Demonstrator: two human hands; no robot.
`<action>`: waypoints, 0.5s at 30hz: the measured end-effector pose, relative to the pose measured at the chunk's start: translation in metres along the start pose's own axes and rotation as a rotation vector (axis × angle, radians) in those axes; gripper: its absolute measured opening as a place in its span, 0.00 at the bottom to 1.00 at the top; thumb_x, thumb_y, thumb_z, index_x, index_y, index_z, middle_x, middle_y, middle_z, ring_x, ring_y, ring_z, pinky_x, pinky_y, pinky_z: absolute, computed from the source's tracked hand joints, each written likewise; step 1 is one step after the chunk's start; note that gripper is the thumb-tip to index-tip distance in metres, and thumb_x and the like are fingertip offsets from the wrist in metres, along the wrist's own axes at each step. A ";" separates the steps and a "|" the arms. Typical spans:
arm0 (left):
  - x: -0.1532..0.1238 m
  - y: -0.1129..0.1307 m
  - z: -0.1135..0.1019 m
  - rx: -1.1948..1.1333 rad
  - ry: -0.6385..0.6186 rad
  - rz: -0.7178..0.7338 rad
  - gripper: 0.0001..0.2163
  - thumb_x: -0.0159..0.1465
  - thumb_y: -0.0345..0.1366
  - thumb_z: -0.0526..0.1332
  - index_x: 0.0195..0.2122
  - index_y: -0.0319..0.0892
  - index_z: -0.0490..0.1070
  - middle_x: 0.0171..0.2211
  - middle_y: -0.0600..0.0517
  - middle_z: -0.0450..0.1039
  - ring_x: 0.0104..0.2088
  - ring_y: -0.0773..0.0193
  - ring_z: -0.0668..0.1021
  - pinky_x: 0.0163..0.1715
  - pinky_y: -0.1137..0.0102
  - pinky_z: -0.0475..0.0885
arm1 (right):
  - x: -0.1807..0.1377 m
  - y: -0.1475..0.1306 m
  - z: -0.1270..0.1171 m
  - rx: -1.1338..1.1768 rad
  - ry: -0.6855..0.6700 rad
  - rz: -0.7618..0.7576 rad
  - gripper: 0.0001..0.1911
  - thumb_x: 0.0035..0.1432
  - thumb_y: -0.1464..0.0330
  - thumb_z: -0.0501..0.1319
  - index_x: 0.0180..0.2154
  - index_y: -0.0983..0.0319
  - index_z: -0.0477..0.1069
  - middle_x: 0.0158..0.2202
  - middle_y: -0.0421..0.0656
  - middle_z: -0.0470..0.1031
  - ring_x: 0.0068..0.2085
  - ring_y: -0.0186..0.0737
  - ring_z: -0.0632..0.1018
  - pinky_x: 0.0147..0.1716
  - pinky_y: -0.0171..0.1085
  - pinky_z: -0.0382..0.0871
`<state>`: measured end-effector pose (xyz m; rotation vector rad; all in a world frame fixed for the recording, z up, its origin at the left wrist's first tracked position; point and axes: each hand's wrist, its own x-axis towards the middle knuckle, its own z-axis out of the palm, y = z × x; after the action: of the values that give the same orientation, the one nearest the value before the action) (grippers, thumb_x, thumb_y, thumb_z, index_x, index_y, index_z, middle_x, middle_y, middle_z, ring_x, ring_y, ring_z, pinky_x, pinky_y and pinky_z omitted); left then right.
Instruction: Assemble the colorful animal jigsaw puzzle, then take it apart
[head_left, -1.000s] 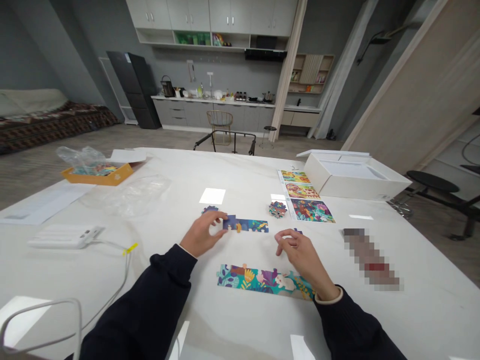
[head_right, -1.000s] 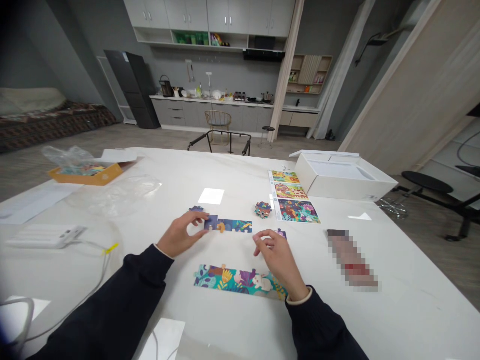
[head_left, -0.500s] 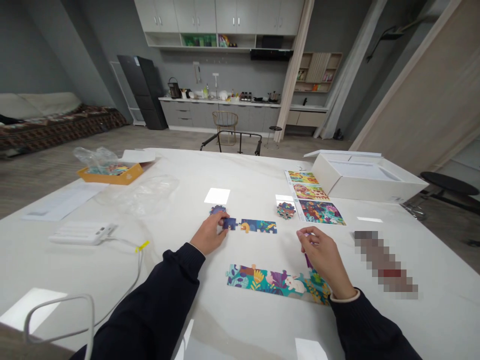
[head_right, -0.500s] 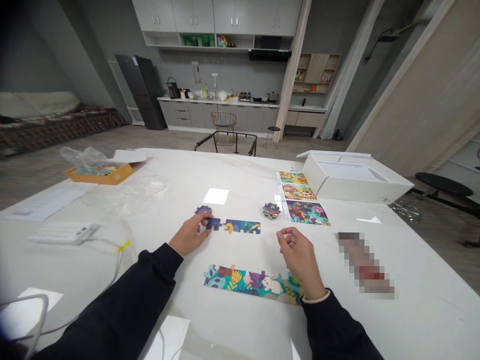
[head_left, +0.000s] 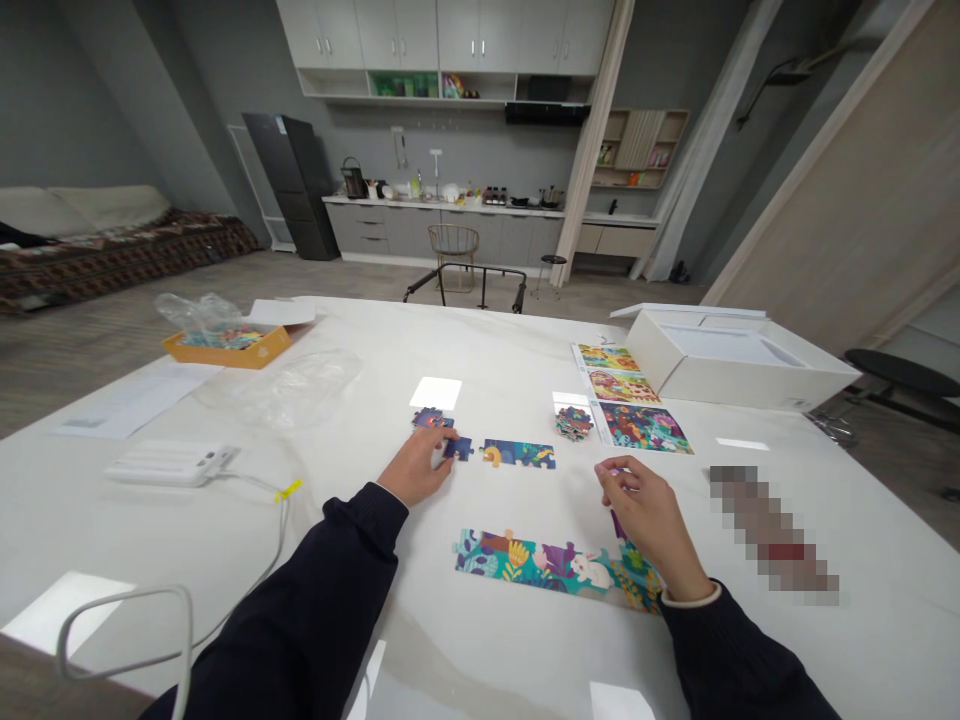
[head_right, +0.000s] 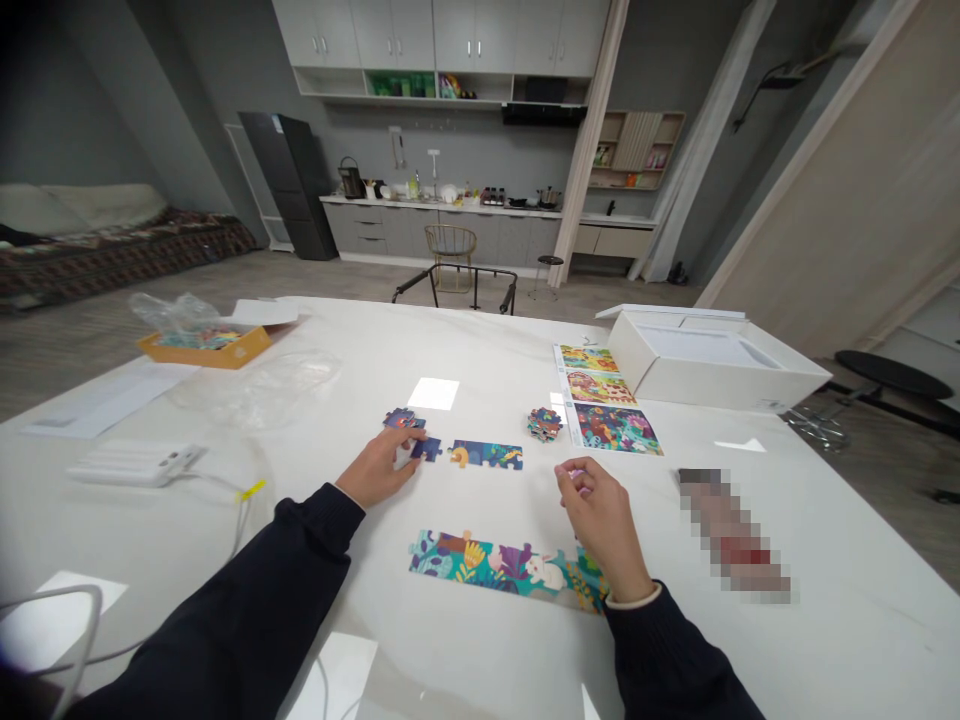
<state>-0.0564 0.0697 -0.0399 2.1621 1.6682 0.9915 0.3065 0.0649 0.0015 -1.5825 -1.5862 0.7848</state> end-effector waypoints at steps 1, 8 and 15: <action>0.000 0.001 0.000 0.005 -0.001 0.002 0.18 0.58 0.28 0.63 0.50 0.45 0.73 0.42 0.49 0.76 0.40 0.56 0.78 0.44 0.59 0.77 | 0.000 0.000 0.000 -0.001 0.000 -0.003 0.22 0.60 0.47 0.60 0.37 0.60 0.72 0.20 0.40 0.73 0.23 0.40 0.75 0.21 0.34 0.64; -0.001 0.001 0.002 -0.005 -0.015 0.007 0.19 0.58 0.27 0.63 0.52 0.45 0.73 0.44 0.48 0.77 0.41 0.56 0.78 0.48 0.57 0.77 | 0.001 0.003 0.001 -0.010 0.007 -0.026 0.21 0.61 0.48 0.60 0.37 0.60 0.73 0.20 0.39 0.74 0.24 0.41 0.78 0.24 0.35 0.67; 0.000 0.002 0.004 -0.007 -0.019 0.063 0.16 0.59 0.27 0.61 0.49 0.44 0.74 0.48 0.47 0.78 0.42 0.54 0.77 0.51 0.54 0.75 | 0.000 0.000 0.001 -0.024 0.001 -0.021 0.20 0.61 0.49 0.60 0.38 0.60 0.74 0.21 0.40 0.75 0.22 0.39 0.75 0.22 0.34 0.63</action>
<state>-0.0521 0.0698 -0.0420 2.2248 1.5954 0.9889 0.3055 0.0648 0.0008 -1.5802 -1.6149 0.7559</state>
